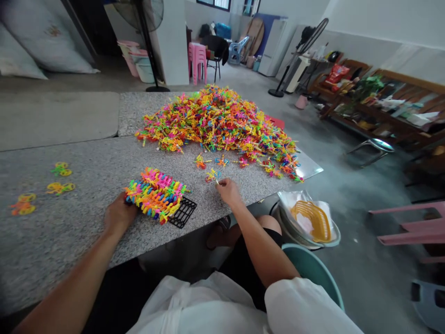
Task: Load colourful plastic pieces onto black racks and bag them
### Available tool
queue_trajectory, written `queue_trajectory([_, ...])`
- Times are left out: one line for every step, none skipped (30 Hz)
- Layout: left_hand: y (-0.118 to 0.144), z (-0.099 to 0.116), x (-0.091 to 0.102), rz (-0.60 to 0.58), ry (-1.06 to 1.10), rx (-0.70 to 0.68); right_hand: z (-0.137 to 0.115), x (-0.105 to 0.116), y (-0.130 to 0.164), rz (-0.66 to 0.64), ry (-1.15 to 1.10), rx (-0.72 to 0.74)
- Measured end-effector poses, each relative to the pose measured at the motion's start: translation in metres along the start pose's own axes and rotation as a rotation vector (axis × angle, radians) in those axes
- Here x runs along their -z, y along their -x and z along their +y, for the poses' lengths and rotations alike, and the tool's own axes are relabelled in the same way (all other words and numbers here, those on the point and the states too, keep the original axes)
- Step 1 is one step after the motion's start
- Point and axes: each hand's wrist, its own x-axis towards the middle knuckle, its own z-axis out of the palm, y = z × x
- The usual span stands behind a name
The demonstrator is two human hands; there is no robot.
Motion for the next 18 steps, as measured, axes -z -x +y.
queue_trajectory([0.001, 0.001, 0.001, 0.0, 0.004, -0.002, -0.002, -0.007, 0.007, -0.039, -0.169, -0.044])
queue_trajectory([0.002, 0.001, 0.001, 0.001, 0.004, -0.002, -0.004, -0.015, 0.015, -0.084, -0.317, -0.077])
queue_trajectory([0.002, 0.002, 0.001, 0.003, 0.004, 0.0, -0.008, -0.022, 0.022, -0.132, -0.428, -0.095])
queue_trajectory([0.003, 0.002, 0.001, 0.003, 0.004, 0.0, -0.012, -0.029, 0.03, -0.179, -0.492, -0.093])
queue_trajectory([0.003, 0.003, 0.001, 0.003, 0.006, -0.001, -0.018, -0.035, 0.036, -0.219, -0.514, -0.075])
queue_trajectory([0.003, 0.003, 0.001, 0.005, 0.009, -0.002, -0.025, -0.04, 0.041, -0.251, -0.502, -0.047])
queue_trajectory([0.003, 0.003, 0.001, 0.007, 0.012, -0.002, -0.032, -0.043, 0.045, -0.281, -0.47, -0.017])
queue_trajectory([0.003, 0.002, 0.0, 0.007, 0.013, 0.002, -0.039, -0.046, 0.048, -0.311, -0.428, 0.008])
queue_trajectory([0.003, 0.002, 0.0, 0.007, 0.013, 0.007, -0.046, -0.048, 0.05, -0.341, -0.379, 0.025])
queue_trajectory([0.002, 0.002, -0.001, 0.007, 0.012, 0.011, -0.052, -0.049, 0.051, -0.367, -0.323, 0.036])
queue_trajectory([0.002, 0.001, -0.001, 0.01, 0.012, 0.011, -0.057, -0.051, 0.052, -0.384, -0.255, 0.05])
queue_trajectory([0.002, 0.001, -0.002, 0.012, 0.013, 0.007, -0.061, -0.053, 0.052, -0.388, -0.177, 0.071])
queue_trajectory([0.002, 0.001, -0.002, 0.015, 0.016, -0.001, -0.064, -0.055, 0.053, -0.376, -0.09, 0.097])
queue_trajectory([0.002, 0.0, -0.003, 0.018, 0.021, -0.01, -0.066, -0.057, 0.054, -0.353, -0.003, 0.13])
queue_trajectory([0.002, 0.0, -0.003, 0.023, 0.027, -0.017, -0.067, -0.06, 0.055, -0.325, 0.079, 0.167])
queue_trajectory([0.002, 0.0, -0.003, 0.025, 0.032, -0.019, -0.068, -0.062, 0.056, -0.299, 0.151, 0.201])
queue_trajectory([0.002, 0.0, -0.003, 0.025, 0.034, -0.018, -0.069, -0.065, 0.057, -0.28, 0.211, 0.231])
queue_trajectory([0.002, 0.0, -0.003, 0.022, 0.033, -0.017, -0.069, -0.067, 0.058, -0.273, 0.261, 0.259])
